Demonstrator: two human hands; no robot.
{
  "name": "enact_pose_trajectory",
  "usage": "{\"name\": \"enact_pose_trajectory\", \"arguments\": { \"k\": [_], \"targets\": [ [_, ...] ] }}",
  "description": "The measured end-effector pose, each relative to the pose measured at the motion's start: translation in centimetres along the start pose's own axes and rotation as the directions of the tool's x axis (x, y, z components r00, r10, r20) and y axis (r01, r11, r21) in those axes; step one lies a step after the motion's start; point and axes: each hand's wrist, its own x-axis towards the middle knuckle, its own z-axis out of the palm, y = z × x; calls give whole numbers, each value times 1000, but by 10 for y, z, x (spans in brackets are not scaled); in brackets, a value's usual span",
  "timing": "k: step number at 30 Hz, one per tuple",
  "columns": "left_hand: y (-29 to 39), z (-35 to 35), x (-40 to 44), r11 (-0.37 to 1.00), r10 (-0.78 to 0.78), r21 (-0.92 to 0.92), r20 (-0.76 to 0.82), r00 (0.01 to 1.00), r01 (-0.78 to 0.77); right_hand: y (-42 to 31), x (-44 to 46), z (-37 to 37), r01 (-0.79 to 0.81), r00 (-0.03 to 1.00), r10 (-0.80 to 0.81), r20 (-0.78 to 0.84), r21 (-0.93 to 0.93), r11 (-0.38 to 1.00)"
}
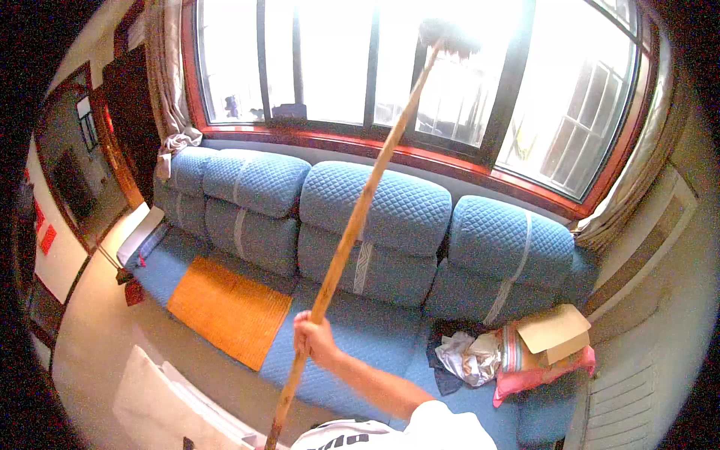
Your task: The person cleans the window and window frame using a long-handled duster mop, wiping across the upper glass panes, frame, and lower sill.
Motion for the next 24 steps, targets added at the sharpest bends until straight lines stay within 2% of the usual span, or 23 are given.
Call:
{"name": "enact_pose_trajectory", "arguments": {
  "k": [2,3,5,7,8,10,11,13,15,17,18,19,21,22,23,24],
  "targets": [
    [22,13,33,981,127,-136,-83,988,-137,-34,21,15,141,990,-140,28,-62,988],
    [63,9,47,958,187,-194,-133,973,-211,-55,30,24,195,980,-191,53,-80,978],
    [151,-16,57,986,62,-155,-15,998,-64,-97,43,45,307,951,-309,4,-122,944],
    [182,-8,75,962,189,-195,-23,982,-190,-134,55,53,379,924,-380,41,-221,899],
    [201,-11,75,961,195,-194,-19,981,-195,-147,60,55,404,911,-411,25,-244,882],
    [232,-20,71,889,312,-374,69,947,-266,-164,63,56,442,891,-453,23,-268,856],
    [232,-21,71,887,319,-373,71,945,-272,-165,63,53,448,888,-460,21,-268,853],
    [227,-20,65,932,158,-359,307,939,-39,-160,62,44,432,896,-441,53,-335,837],
    [203,-11,61,949,169,-309,308,936,-70,-143,59,38,405,906,-423,25,-347,846],
    [167,4,59,837,245,-542,238,940,-81,-123,58,31,372,922,-387,22,-329,868],
    [151,2,59,893,208,-444,278,938,-67,-113,58,27,362,928,-373,22,-295,884],
    [133,6,58,896,204,-440,276,939,-66,-104,59,24,361,928,-371,22,-289,887],
    [104,19,57,923,202,-346,57,978,-170,-86,60,18,333,932,-360,-35,-307,892],
    [118,12,44,924,193,-345,54,980,-163,-77,60,14,306,937,-341,-79,-290,907],
    [133,7,27,954,189,-194,-194,963,-227,-67,60,10,299,940,-332,-75,-288,910],
    [147,2,16,968,211,-29,-430,878,-247,-57,61,7,292,938,-333,-100,-292,911]
  ]
}}
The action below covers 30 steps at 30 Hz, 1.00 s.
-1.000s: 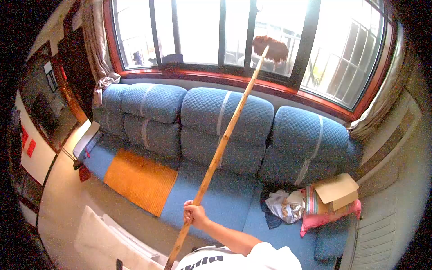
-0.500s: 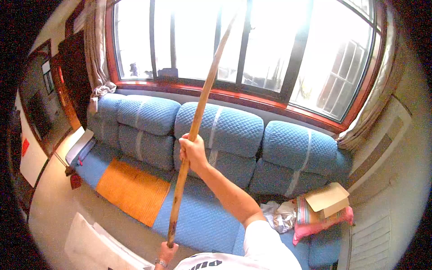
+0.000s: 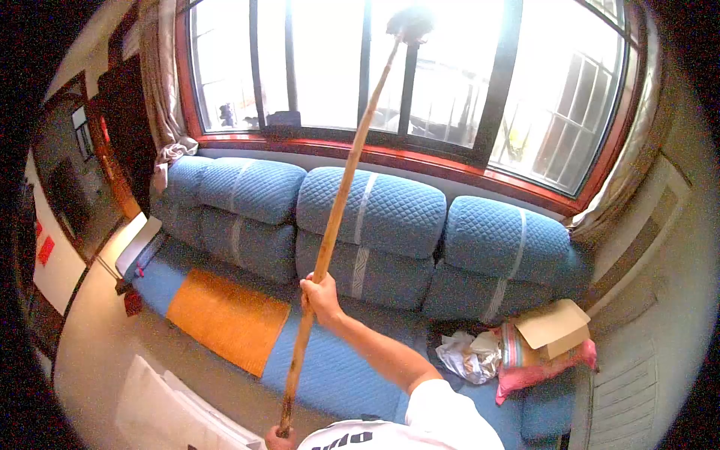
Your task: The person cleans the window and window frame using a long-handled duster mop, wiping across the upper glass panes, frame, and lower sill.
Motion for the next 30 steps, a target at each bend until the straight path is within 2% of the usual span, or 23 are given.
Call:
{"name": "enact_pose_trajectory", "arguments": {
  "k": [1,3,4,6,7,9,10,13,20,27,30],
  "targets": [
    [2,-2,-4,1000,-9,3,-8,1000,9,9,-3,0,-8,1000,8,-24,-5,1000],
    [4,-6,-13,970,-171,157,-100,980,185,23,-9,-1,-37,999,37,-38,12,999],
    [-5,-5,-18,967,-184,160,-102,978,198,29,-15,-3,-27,996,27,-90,7,1000],
    [-41,8,-20,978,-187,120,120,975,173,37,-19,-11,-19,985,16,-170,-15,1000],
    [-57,13,-21,977,-192,121,118,974,178,39,-22,-14,-23,986,20,-166,-15,1000],
    [-75,23,-22,968,-202,-44,450,870,247,39,-26,-24,7,973,-38,-230,-133,991],
    [-80,26,-25,986,-107,-58,497,861,157,38,-27,-30,-22,972,-11,-233,-140,990],
    [-83,34,-29,975,-81,-115,615,784,191,28,-36,-39,-10,972,-49,-231,-249,968],
    [-84,42,-22,960,-97,-132,673,733,248,22,-40,-48,-17,977,-34,-211,-235,972],
    [-83,41,-27,953,-110,-135,683,722,273,19,-46,-49,-25,967,-47,-249,-279,960],
    [-82,40,-32,947,-118,-143,678,726,288,23,-49,-55,-2,972,-51,-230,-228,974]
  ]
}}
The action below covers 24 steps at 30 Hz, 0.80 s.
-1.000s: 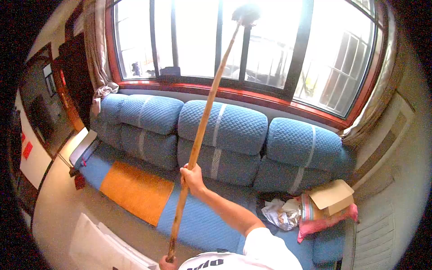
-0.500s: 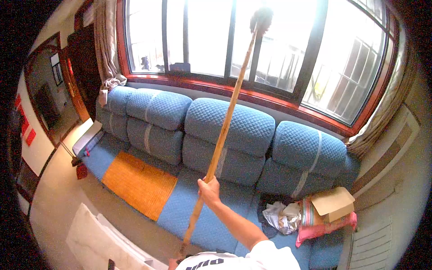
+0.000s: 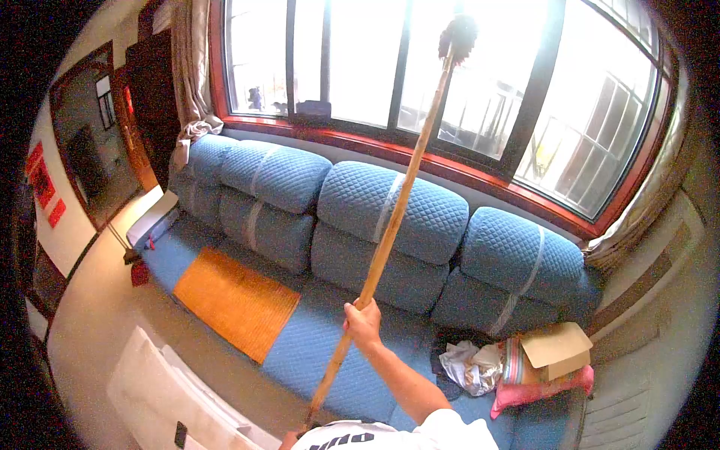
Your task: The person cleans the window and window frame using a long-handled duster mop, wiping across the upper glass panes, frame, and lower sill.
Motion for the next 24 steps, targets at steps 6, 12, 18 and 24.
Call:
{"name": "enact_pose_trajectory", "arguments": {
  "k": [6,12,18,24],
  "targets": [
    [-5,2,-7,1000,-5,-18,-32,999,4,-1,1,2,-16,1000,16,19,2,1000],
    [-12,-3,-8,1000,-1,-30,-105,994,-2,-3,-2,20,-87,989,70,134,120,989],
    [13,-14,6,997,29,76,-164,986,-17,-35,16,38,-88,960,6,279,281,956],
    [167,-36,21,967,245,149,-330,912,-206,-129,68,66,21,904,-170,392,355,935]
  ]
}}
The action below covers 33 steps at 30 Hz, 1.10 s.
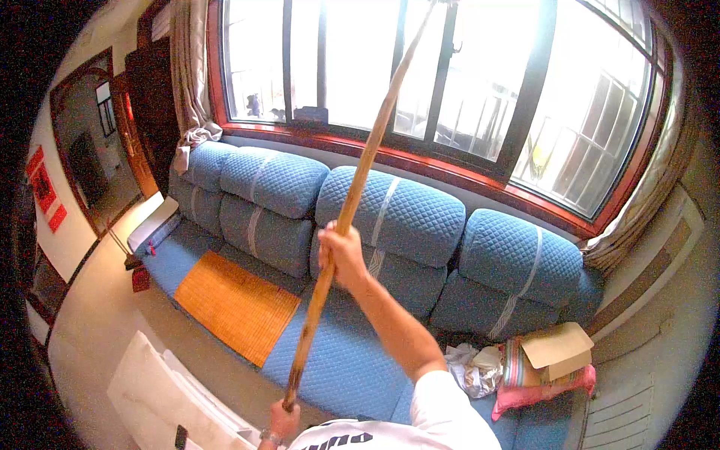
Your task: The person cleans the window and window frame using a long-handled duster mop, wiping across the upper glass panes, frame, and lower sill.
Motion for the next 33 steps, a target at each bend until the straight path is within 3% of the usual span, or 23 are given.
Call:
{"name": "enact_pose_trajectory", "arguments": {
  "k": [7,11,15,21,27,30,33],
  "targets": [
    [110,-5,71,985,173,3,-171,970,-175,-86,97,17,127,986,-120,119,-50,991],
    [138,-9,84,985,170,-6,-185,968,-174,-102,125,15,138,988,-133,73,-54,989],
    [120,-3,85,974,226,60,-217,950,-218,-89,120,8,137,990,-132,47,-124,983],
    [55,7,61,996,77,57,-115,990,-71,-32,86,-7,86,995,-93,-40,-156,984],
    [-32,2,18,1000,-25,18,-28,999,25,48,25,-21,-70,988,45,-145,-171,983],
    [-64,-12,-7,994,-64,88,2,998,63,88,-4,-25,-166,972,143,-186,-115,979],
    [-85,-36,-30,979,-193,75,80,978,187,123,-29,-25,-223,959,195,-207,-126,966]
  ]
}}
